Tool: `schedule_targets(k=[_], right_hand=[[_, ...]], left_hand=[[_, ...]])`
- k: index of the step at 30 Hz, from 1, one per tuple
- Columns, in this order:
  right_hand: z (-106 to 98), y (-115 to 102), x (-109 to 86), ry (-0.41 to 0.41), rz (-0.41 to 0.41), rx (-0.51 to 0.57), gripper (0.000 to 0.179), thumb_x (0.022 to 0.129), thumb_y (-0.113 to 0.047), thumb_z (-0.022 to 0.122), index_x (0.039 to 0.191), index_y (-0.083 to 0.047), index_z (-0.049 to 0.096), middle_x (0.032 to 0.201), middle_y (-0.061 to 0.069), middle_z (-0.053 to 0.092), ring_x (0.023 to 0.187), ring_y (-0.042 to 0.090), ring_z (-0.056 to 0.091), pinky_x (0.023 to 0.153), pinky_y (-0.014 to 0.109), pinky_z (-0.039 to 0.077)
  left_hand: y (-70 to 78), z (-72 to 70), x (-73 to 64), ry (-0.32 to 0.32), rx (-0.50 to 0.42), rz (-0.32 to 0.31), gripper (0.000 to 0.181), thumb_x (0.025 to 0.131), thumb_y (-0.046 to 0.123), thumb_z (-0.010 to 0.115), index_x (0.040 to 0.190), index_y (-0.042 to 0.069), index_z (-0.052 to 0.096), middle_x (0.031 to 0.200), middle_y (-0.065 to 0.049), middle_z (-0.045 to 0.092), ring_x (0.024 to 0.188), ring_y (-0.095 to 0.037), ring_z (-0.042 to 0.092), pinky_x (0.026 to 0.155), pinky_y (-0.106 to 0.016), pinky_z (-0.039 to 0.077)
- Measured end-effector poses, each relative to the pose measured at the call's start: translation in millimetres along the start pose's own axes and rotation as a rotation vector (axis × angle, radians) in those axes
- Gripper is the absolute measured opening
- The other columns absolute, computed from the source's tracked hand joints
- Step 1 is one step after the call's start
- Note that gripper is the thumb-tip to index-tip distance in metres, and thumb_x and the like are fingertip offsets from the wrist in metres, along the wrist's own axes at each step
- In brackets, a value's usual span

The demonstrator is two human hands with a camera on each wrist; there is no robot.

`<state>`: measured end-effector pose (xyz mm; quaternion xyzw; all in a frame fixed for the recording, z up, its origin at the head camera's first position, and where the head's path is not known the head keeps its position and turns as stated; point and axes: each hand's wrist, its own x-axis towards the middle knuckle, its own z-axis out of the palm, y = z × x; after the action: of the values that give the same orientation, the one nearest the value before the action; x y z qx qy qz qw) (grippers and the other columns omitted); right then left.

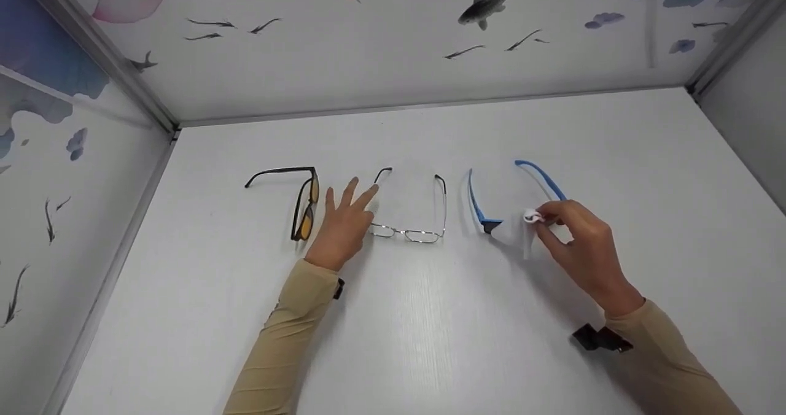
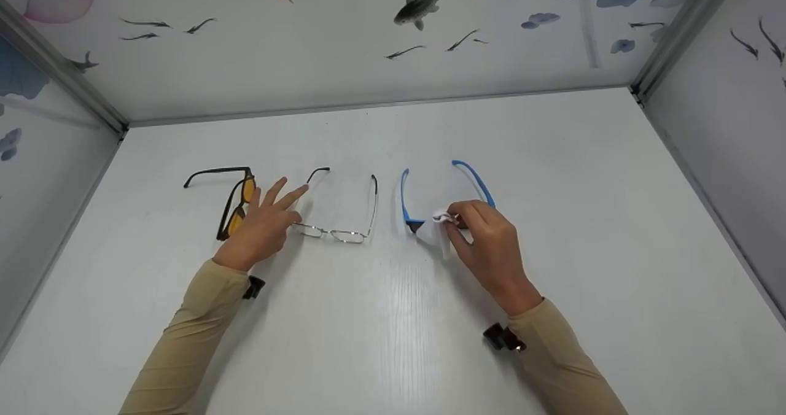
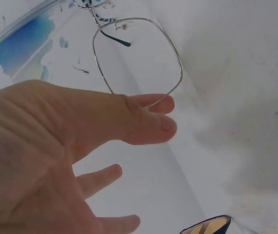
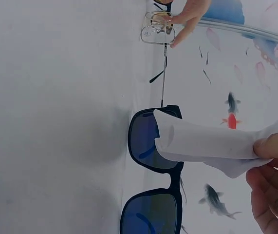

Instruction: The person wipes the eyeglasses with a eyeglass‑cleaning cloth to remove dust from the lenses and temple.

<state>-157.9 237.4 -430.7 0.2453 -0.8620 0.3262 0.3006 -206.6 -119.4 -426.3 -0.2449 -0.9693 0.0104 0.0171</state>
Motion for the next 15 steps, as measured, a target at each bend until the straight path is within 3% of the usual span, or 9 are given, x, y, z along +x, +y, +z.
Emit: schedule_targets(k=[4,7,11,15], right_hand=[[0.8,0.7,0.1,0.029,0.003,0.013,0.036,0.068,0.019,0.077,0.097,0.002,0.065,0.088,0.012,0.066,0.077,0.022,0.062,0.081,0.007,0.041],[1.9,1.8,-0.3,0.053,0.005,0.011,0.038,0.066,0.021,0.077,0.096,0.002,0.065,0.087,0.013,0.065,0.075,0.023,0.062,0.081,0.007,0.04],[1.8,3.2,-1.0,0.052,0.01,-0.007,0.04,0.064,0.021,0.078,0.097,0.003,0.066,0.089,0.013,0.066,0.075,0.024,0.062,0.081,0.007,0.04],[-0.9,2.2,-0.2,0.046,0.011,-0.015,0.04,0.065,0.02,0.078,0.099,0.002,0.066,0.091,0.012,0.067,0.076,0.022,0.062,0.081,0.007,0.041]], left_hand=[[-2.0,1.6,3.8,-0.017,0.046,0.015,0.008,0.081,-0.002,0.074,0.088,0.002,0.075,0.146,-0.007,0.044,0.141,-0.035,0.023,0.108,-0.061,0.022],[-3.3,2.6,5.5,-0.036,0.092,0.003,0.006,0.082,-0.001,0.073,0.088,0.002,0.075,0.138,-0.006,0.053,0.141,-0.032,0.025,0.11,-0.06,0.018],[-3.4,2.9,5.5,-0.029,0.133,0.006,0.006,0.084,0.0,0.072,0.089,0.003,0.075,0.116,-0.007,0.067,0.138,-0.031,0.031,0.11,-0.061,0.013],[-1.1,1.2,5.3,-0.03,0.116,0.034,0.007,0.085,-0.001,0.07,0.087,0.004,0.075,0.095,-0.009,0.071,0.135,-0.029,0.038,0.112,-0.059,0.01]])
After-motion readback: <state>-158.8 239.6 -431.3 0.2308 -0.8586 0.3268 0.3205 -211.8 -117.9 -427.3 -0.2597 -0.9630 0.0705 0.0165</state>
